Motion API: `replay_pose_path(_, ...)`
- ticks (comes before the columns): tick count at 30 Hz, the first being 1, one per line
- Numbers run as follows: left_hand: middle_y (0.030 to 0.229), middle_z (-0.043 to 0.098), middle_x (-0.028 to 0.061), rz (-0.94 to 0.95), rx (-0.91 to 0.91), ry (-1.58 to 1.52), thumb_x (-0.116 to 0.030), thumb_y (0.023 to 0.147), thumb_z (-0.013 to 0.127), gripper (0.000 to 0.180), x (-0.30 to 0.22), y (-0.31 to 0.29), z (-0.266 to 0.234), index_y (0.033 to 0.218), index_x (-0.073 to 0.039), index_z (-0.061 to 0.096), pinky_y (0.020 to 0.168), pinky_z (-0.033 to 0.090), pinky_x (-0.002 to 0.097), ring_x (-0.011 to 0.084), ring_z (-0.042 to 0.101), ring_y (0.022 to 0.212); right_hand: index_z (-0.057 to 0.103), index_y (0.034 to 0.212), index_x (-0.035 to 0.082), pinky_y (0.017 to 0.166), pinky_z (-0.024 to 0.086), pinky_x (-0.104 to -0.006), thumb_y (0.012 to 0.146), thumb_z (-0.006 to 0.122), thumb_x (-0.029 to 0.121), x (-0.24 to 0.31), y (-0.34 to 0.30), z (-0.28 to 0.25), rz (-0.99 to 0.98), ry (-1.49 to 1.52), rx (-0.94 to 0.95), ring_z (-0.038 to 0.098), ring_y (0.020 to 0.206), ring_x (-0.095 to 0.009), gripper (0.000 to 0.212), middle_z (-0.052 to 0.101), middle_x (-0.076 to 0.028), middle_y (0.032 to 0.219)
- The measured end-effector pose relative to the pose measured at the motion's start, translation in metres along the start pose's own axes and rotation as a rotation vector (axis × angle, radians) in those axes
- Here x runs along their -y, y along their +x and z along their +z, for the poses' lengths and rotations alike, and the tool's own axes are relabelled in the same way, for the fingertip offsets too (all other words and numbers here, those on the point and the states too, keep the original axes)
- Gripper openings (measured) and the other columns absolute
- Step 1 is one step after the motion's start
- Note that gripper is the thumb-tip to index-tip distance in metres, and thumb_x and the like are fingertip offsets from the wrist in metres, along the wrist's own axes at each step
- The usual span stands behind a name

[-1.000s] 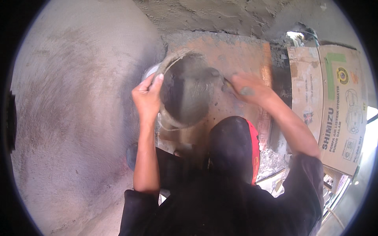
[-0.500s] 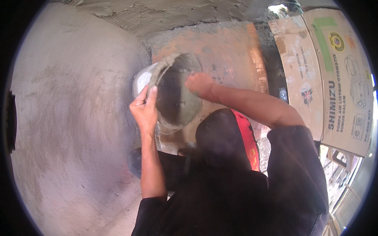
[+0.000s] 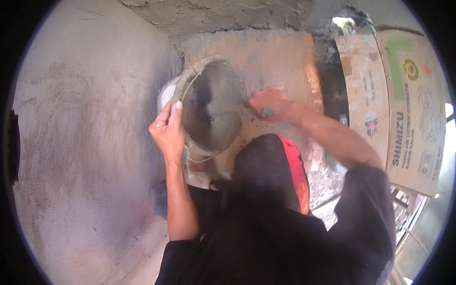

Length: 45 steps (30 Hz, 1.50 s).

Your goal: The person applies cement from a bucket onto an interior wall using a trowel and then walks across the construction site carrying the bucket.

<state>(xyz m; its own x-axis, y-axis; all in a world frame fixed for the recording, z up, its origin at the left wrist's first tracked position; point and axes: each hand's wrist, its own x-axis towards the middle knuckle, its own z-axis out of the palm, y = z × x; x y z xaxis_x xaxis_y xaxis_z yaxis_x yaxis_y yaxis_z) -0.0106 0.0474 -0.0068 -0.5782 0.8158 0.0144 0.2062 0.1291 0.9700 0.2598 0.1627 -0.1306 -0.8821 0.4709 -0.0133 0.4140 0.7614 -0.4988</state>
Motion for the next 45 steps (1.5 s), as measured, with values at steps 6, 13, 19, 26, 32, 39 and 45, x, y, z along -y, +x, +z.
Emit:
replay_pose_path(6,0.101,0.073,0.0098,-0.069,-0.047,0.004,-0.013,0.091,0.071,0.034,0.004,-0.009,0.006,0.118,0.007,0.067,0.084,0.050,0.0255,0.0114,0.063,0.091,0.067,0.089,0.010,0.075,0.056,-0.0400,0.071,0.075,0.007,0.049,0.064,-0.029,0.174,-0.394,0.208,0.070,0.091,-0.028,0.020,0.068,-0.012,0.102)
replay_pose_path(13,0.076,0.063,0.0001,0.026,0.060,0.068,-0.015,0.087,0.076,0.038,0.011,-0.011,0.014,0.116,0.010,0.067,0.058,0.043,0.0220,0.0051,0.048,0.065,0.067,0.101,0.006,0.086,0.054,-0.0392,0.076,0.072,0.010,0.051,0.056,0.035,-0.016,-0.152,0.401,0.066,0.100,-0.032,0.025,0.067,-0.011,0.103)
replay_pose_path(19,0.099,0.072,0.0081,-0.059,0.008,-0.156,-0.010,0.089,0.072,0.032,0.016,0.015,-0.004,0.115,0.008,0.068,0.084,0.050,0.0265,0.0114,0.063,0.089,0.063,0.110,0.002,0.074,0.047,-0.0401,0.085,0.068,0.021,0.087,0.028,-0.059,0.089,0.634,0.419,0.058,0.078,-0.029,0.032,0.060,-0.018,0.085)
replay_pose_path(26,0.082,0.070,0.0029,-0.075,-0.075,-0.109,-0.016,0.088,0.074,0.036,0.014,0.033,-0.032,0.117,0.005,0.069,0.072,0.049,0.0250,0.0086,0.060,0.075,0.059,0.119,0.008,0.072,0.051,-0.0490,0.087,0.060,0.020,0.083,0.012,-0.136,0.187,-0.239,0.361,0.065,0.081,-0.040,0.035,0.066,-0.021,0.081)
replay_pose_path(32,0.062,0.037,-0.0093,-0.207,-0.158,-0.117,-0.011,0.084,0.078,0.031,0.009,0.030,-0.028,0.109,0.004,0.066,0.051,0.027,0.0222,0.0030,0.031,0.056,0.064,0.114,0.006,0.068,0.053,-0.0462,0.088,0.064,0.024,0.137,0.018,-0.261,0.198,-0.069,0.544,0.067,0.078,-0.036,0.031,0.068,-0.021,0.084)
replay_pose_path(39,0.067,0.040,-0.0064,-0.149,-0.173,0.006,-0.018,0.073,0.089,0.040,0.012,0.026,-0.013,0.084,-0.006,0.052,0.053,0.032,0.0253,0.0071,0.035,0.060,0.069,0.100,0.005,0.057,0.049,-0.0310,0.091,0.062,0.028,0.069,0.071,-0.402,0.582,0.618,0.597,0.067,0.071,-0.016,0.026,0.072,-0.008,0.087)
replay_pose_path(45,0.071,0.065,0.0152,-0.423,0.089,0.674,-0.028,0.066,0.088,0.042,-0.025,-0.020,-0.060,0.080,-0.001,0.060,0.066,0.051,0.0409,0.0305,0.064,0.066,0.069,0.098,0.006,0.063,0.051,-0.0364,0.089,0.064,0.031,0.134,0.004,-0.446,0.398,0.225,0.035,0.067,0.074,-0.024,0.027,0.069,-0.013,0.080)
